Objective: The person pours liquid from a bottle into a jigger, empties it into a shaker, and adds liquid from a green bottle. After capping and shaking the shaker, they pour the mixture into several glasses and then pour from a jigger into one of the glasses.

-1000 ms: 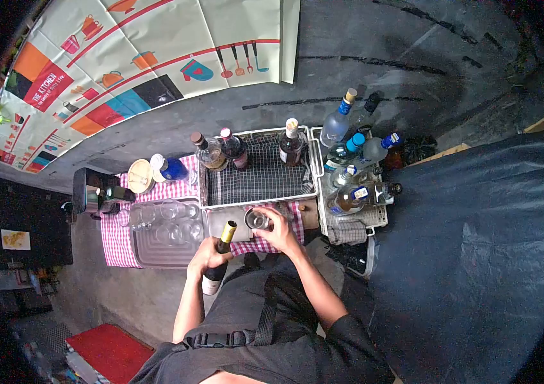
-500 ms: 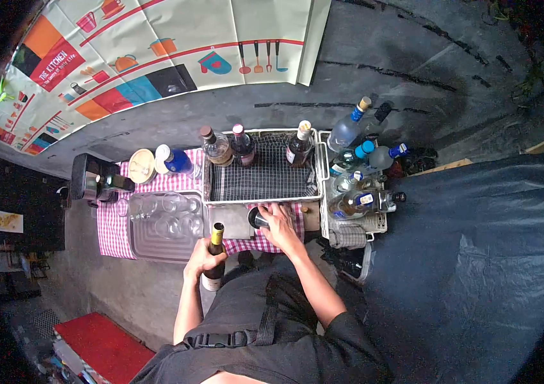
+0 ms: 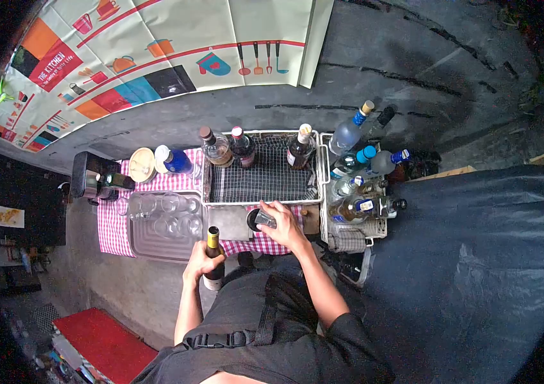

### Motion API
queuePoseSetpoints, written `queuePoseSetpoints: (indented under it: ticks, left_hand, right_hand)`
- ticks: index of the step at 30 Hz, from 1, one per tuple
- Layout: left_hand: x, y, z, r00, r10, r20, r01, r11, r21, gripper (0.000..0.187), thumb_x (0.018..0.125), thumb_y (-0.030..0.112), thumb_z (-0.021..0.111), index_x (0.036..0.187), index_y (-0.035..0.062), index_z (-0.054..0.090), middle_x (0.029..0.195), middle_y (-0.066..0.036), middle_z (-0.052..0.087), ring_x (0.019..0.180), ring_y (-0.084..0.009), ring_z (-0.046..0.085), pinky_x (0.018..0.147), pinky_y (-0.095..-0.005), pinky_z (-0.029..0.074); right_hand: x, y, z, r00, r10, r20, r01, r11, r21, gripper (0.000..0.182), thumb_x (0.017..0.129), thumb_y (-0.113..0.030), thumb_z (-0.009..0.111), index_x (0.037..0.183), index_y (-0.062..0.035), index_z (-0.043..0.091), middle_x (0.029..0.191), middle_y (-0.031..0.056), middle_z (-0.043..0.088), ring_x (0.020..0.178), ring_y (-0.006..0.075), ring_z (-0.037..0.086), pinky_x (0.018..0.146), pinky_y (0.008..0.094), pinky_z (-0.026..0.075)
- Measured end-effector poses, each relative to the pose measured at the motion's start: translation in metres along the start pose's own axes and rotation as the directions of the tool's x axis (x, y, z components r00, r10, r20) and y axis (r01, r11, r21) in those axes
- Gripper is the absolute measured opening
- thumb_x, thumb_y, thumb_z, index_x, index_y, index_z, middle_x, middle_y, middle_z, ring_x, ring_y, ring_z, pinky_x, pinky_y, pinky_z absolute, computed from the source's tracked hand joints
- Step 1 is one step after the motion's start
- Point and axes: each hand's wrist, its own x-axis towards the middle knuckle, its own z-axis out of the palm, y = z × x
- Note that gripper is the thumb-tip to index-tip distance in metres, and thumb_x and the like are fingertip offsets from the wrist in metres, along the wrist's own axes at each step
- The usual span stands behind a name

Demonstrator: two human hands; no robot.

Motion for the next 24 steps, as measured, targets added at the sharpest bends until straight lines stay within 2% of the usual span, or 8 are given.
queuePoseSetpoints:
  ticks: [3, 5, 7, 10, 13, 17, 23, 24]
  left_hand:
    - [-0.006, 0.009, -0.002, 0.999, -0.013, -0.046, 0.014, 1.000, 0.014, 0.027, 0.069, 0.020, 0.079, 0.081, -0.0019, 0.070, 0.073, -0.022, 0.070, 0.072, -0.0343, 0.072, 0.072, -0.0432, 0.055]
    - [-0.006, 0.003, 0.002, 0.998, -0.010, -0.062, 0.009, 1.000, -0.008, 0.025, 0.069, 0.019, 0.078, 0.080, -0.0019, 0.070, 0.072, -0.021, 0.070, 0.070, -0.0326, 0.072, 0.070, -0.0425, 0.055]
    - [-0.008, -0.003, 0.006, 0.997, -0.009, -0.075, 0.006, 1.000, -0.031, 0.024, 0.070, 0.019, 0.078, 0.079, -0.0019, 0.070, 0.070, -0.020, 0.070, 0.067, -0.0310, 0.072, 0.068, -0.0418, 0.055]
    - [-0.010, -0.012, 0.013, 0.989, -0.021, -0.143, 0.007, 0.995, -0.096, 0.021, 0.070, 0.017, 0.077, 0.077, -0.0020, 0.071, 0.067, -0.017, 0.070, 0.066, -0.0234, 0.072, 0.066, -0.0386, 0.055]
    - [-0.013, -0.014, 0.019, 0.986, -0.020, -0.164, -0.002, 0.991, -0.132, 0.021, 0.070, 0.016, 0.076, 0.079, -0.0023, 0.072, 0.068, -0.017, 0.070, 0.066, -0.0231, 0.072, 0.066, -0.0381, 0.055]
    - [-0.017, 0.002, 0.018, 0.980, 0.006, -0.200, -0.030, 0.993, -0.114, 0.020, 0.070, 0.014, 0.075, 0.081, -0.0022, 0.072, 0.069, -0.016, 0.071, 0.066, -0.0224, 0.072, 0.067, -0.0377, 0.056]
    - [-0.017, 0.007, 0.020, 0.978, 0.000, -0.207, -0.029, 0.990, -0.137, 0.019, 0.070, 0.013, 0.075, 0.081, -0.0020, 0.072, 0.070, -0.014, 0.072, 0.067, -0.0206, 0.072, 0.068, -0.0369, 0.056]
    - [-0.017, 0.007, 0.019, 0.981, -0.012, -0.192, -0.016, 0.989, -0.145, 0.019, 0.070, 0.012, 0.076, 0.081, -0.0023, 0.071, 0.073, -0.013, 0.072, 0.070, -0.0197, 0.071, 0.071, -0.0368, 0.056]
  right_hand:
    - [0.008, 0.007, -0.009, 1.000, 0.012, 0.014, -0.014, 0.996, 0.088, 0.074, 0.081, -0.019, 0.085, 0.147, -0.0040, 0.055, 0.119, 0.0153, 0.064, 0.110, 0.0286, 0.065, 0.096, 0.0403, 0.053]
    - [0.018, 0.024, -0.008, 0.998, 0.004, -0.059, 0.006, 0.986, 0.168, 0.073, 0.082, -0.019, 0.084, 0.148, -0.0068, 0.054, 0.124, 0.0136, 0.065, 0.112, 0.0273, 0.065, 0.098, 0.0423, 0.054]
    - [0.029, 0.036, -0.013, 0.992, 0.080, -0.092, -0.049, 0.954, 0.295, 0.067, 0.082, -0.012, 0.085, 0.143, -0.0114, 0.057, 0.130, 0.0141, 0.067, 0.112, 0.0263, 0.067, 0.099, 0.0444, 0.055]
    - [0.051, 0.056, -0.017, 0.966, 0.047, -0.255, -0.003, 0.985, 0.170, 0.054, 0.080, -0.011, 0.085, 0.128, -0.0113, 0.060, 0.120, 0.0112, 0.072, 0.110, 0.0267, 0.069, 0.098, 0.0416, 0.055]
    - [0.073, 0.072, -0.018, 0.961, 0.113, -0.253, -0.151, 0.979, -0.138, 0.058, 0.075, -0.005, 0.086, 0.126, -0.0093, 0.059, 0.117, 0.0134, 0.066, 0.110, 0.0336, 0.068, 0.094, 0.0443, 0.055]
    - [0.095, 0.096, -0.011, 0.985, 0.082, -0.152, -0.092, 0.994, -0.056, 0.058, 0.073, -0.003, 0.086, 0.124, -0.0074, 0.058, 0.117, 0.0149, 0.062, 0.108, 0.0376, 0.066, 0.093, 0.0460, 0.055]
    - [0.098, 0.110, -0.002, 0.990, 0.117, -0.075, -0.130, 0.972, -0.197, 0.061, 0.071, 0.000, 0.087, 0.122, -0.0053, 0.055, 0.120, 0.0172, 0.062, 0.112, 0.0396, 0.065, 0.094, 0.0473, 0.055]
    - [0.098, 0.110, -0.005, 0.991, 0.131, -0.035, -0.135, 0.976, -0.170, 0.065, 0.073, -0.004, 0.086, 0.128, -0.0050, 0.053, 0.125, 0.0193, 0.061, 0.115, 0.0407, 0.064, 0.097, 0.0467, 0.055]
